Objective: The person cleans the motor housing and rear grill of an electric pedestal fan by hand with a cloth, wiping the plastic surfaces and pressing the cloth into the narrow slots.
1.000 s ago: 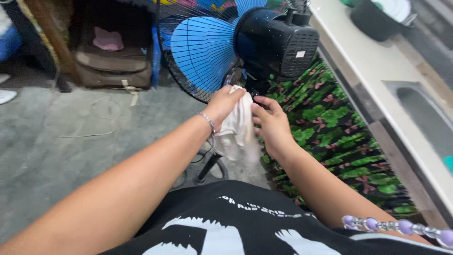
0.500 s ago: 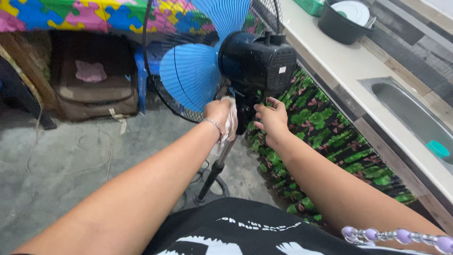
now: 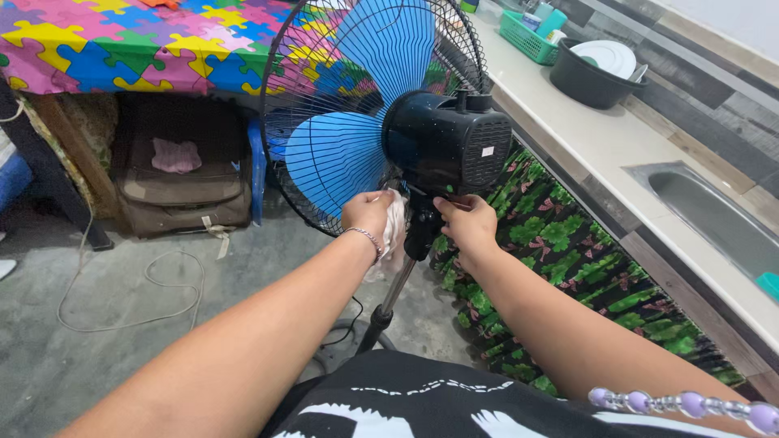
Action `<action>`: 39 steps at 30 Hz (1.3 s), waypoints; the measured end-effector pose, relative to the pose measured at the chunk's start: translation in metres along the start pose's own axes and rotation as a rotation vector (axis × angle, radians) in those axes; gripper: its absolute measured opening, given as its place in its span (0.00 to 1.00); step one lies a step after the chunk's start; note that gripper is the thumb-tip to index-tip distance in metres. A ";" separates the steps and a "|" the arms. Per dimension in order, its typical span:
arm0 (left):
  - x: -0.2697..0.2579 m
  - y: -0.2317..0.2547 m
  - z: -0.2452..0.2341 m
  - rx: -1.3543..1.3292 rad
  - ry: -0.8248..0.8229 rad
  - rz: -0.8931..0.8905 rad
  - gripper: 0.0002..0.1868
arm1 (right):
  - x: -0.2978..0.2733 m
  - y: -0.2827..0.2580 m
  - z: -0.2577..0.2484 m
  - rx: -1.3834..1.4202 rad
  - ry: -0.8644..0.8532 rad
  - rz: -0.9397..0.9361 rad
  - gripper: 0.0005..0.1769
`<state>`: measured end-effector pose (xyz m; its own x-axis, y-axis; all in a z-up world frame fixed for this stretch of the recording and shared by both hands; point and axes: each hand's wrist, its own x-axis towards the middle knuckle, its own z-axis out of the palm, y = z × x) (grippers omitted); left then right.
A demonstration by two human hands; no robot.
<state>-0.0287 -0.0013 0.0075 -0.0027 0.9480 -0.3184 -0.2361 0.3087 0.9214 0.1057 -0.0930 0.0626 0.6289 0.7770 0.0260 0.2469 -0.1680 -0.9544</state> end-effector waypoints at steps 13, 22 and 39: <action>0.011 -0.005 0.046 -0.010 0.150 0.149 0.14 | 0.003 0.003 -0.001 -0.001 0.008 -0.011 0.19; 0.000 -0.012 0.054 0.020 0.259 0.125 0.15 | -0.002 0.003 -0.002 -0.003 0.020 -0.015 0.17; -0.015 -0.012 0.035 -0.415 -0.049 0.030 0.13 | 0.007 0.009 -0.005 -0.036 0.010 -0.190 0.17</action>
<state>0.0077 -0.0161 0.0091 0.0285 0.9617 -0.2725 -0.6083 0.2330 0.7587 0.1160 -0.0919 0.0561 0.5756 0.7910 0.2074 0.3876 -0.0406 -0.9209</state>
